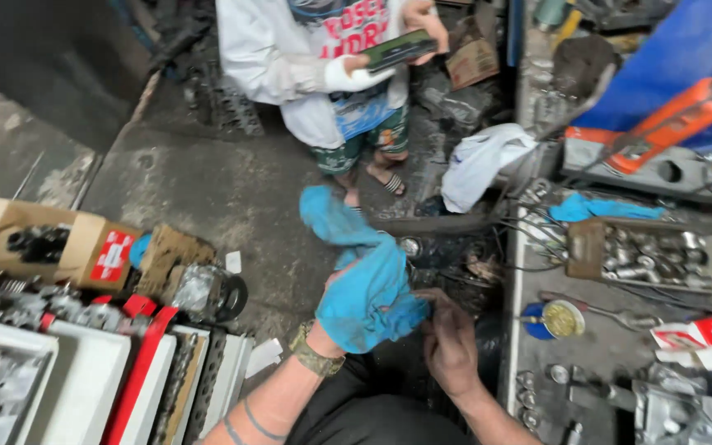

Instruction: The person works on a cylinder head with camshafts clamped at a workbench, using a cordless impact driver on its bolts and checking clearances with a feeler gauge. They carry a small metal part to a bench grinder and grind it with sparks, then return and wipe parts and the work surface with a blue cloth.

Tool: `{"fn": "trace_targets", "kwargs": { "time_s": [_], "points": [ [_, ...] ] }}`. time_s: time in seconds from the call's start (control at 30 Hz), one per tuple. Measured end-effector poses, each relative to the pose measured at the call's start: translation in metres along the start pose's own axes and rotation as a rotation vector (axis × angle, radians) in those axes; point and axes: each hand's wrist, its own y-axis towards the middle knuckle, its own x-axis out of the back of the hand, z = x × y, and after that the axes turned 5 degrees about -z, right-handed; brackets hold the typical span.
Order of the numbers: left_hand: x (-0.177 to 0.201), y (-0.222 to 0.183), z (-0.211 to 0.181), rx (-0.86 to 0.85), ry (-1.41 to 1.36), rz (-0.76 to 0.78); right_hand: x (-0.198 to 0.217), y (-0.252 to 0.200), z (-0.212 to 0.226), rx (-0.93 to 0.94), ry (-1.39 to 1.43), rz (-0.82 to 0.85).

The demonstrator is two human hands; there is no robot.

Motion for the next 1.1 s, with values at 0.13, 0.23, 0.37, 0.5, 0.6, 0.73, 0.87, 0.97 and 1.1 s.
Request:
{"fn": "trace_targets", "kwargs": {
  "time_s": [0.13,0.23,0.37,0.5,0.6,0.73,0.87,0.97,1.1],
  "points": [
    [0.019,-0.057,0.026,0.779,-0.456,-0.126,-0.033,0.028,-0.027,0.192,-0.602,-0.059],
    [0.056,-0.047,0.021,0.712,-0.11,-0.065,-0.044,0.056,-0.051,0.25,-0.792,-0.015],
    [0.098,-0.039,0.055,0.866,-0.032,0.023,-0.061,0.114,-0.084,0.049,-0.71,0.071],
    [0.132,-0.044,0.137,0.663,-0.004,-0.117,-0.096,0.179,-0.119,-0.2,-0.968,0.138],
    [0.169,-0.025,0.196,0.529,-0.073,-0.048,-0.101,0.232,-0.157,0.103,-0.964,0.155],
    [0.216,-0.053,0.358,0.514,0.089,0.226,-0.119,0.333,-0.204,0.304,-0.847,0.119],
    [0.264,-0.071,0.501,1.104,-0.469,-0.078,-0.166,0.42,-0.227,0.201,-0.763,-0.003],
    [0.301,-0.017,0.53,1.157,-1.185,-0.534,-0.205,0.466,-0.245,0.1,-0.698,-0.052],
    [0.321,0.081,0.544,1.005,-1.316,-0.846,-0.235,0.542,-0.294,-0.071,-0.686,-0.067]
  ]
}}
